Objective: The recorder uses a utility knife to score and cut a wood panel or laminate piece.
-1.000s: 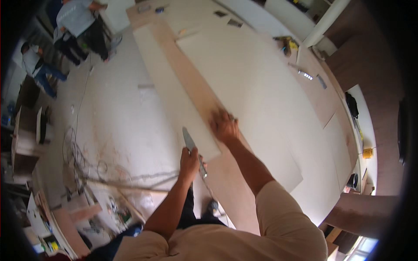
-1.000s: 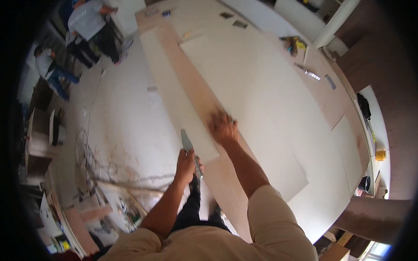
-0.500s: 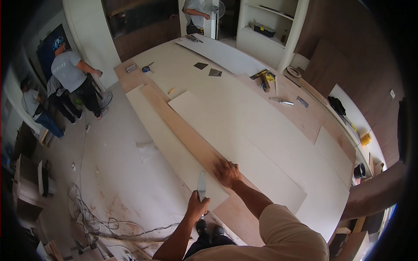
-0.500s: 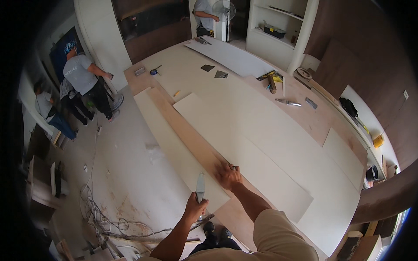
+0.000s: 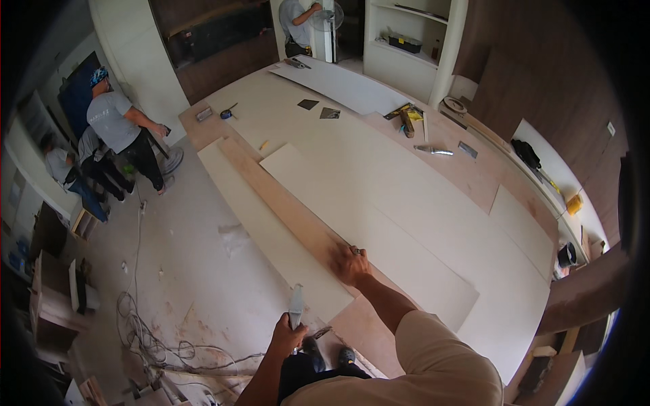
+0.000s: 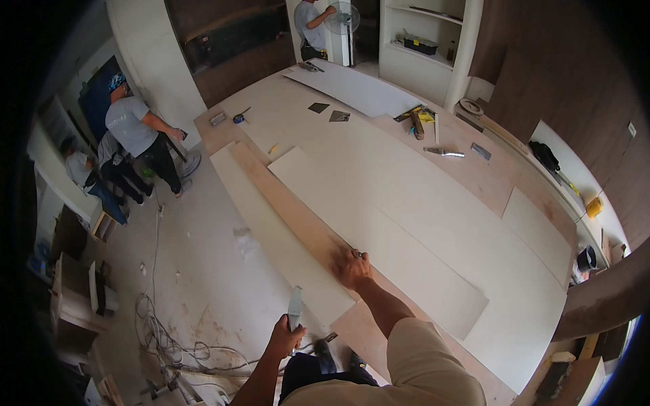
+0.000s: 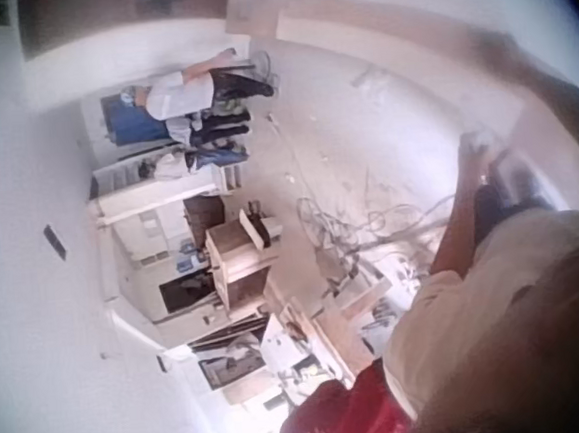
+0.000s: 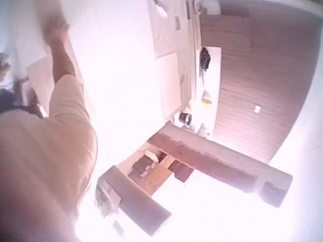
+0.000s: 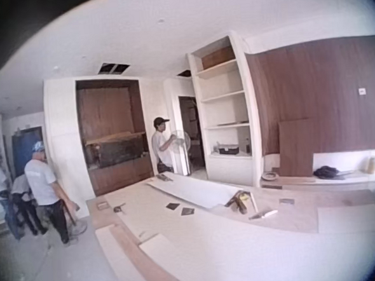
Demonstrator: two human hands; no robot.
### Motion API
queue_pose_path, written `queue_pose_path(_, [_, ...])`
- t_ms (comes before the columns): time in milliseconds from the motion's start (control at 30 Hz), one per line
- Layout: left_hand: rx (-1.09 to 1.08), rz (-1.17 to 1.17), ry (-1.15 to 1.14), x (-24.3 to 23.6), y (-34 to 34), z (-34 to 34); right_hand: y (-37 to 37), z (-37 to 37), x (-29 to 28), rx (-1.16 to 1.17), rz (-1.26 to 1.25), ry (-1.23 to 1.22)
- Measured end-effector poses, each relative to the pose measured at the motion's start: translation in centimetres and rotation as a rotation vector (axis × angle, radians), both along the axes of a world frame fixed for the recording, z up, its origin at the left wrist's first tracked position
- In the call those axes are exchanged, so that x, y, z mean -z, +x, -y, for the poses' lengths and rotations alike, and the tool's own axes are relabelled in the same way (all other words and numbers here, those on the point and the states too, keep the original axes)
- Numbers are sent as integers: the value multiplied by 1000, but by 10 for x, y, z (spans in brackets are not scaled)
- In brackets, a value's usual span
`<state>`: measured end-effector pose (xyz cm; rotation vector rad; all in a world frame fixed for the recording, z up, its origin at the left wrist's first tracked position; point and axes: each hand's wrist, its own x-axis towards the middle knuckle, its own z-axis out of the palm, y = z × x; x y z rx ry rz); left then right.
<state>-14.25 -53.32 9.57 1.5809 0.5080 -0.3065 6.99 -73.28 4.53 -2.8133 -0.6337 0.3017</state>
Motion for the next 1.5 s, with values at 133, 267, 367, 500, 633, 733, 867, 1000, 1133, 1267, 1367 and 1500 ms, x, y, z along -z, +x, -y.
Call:
queue_pose_path(133, [97, -37, 62, -6, 7, -18, 2, -2, 2, 26, -29, 32])
queue_pose_path(267, [187, -4, 23, 0, 13, -64, -2, -4, 12, 48, -7, 29])
queue_pose_path(367, [221, -27, 30, -11, 21, -104, -4, -4, 7, 41, -23, -12])
queue_pose_path(500, [204, -52, 68, -17, 25, -171, -5, -4, 12, 36, -12, -116])
queue_pose_path(633, [124, -96, 85, -18, 33, -240, 2, -15, 7, 20, -41, -183])
queue_pose_path(733, [114, -66, 123, -16, 49, -281, 6, -14, 12, 13, -109, -337])
queue_pose_path(867, [120, -45, 54, -28, 87, -318, 15, -23, 0, 7, -48, -271])
queue_pose_path(1000, [131, -64, -4, -15, 131, -357, 22, -34, -6, 66, -177, -339])
queue_pose_path(1133, [240, -38, -37, -4, 192, -396, 16, -19, 9, 22, -142, -366])
queue_pose_path(1267, [375, -58, 29, 0, 260, -431, 24, -42, -16, 241, -353, -395])
queue_pose_path(1367, [400, -80, 11, 2, 302, -462, 37, -60, -14, 225, -196, -354])
queue_pose_path(1500, [613, -106, 41, -13, 360, -469, 34, -90, -31, 340, -204, -390])
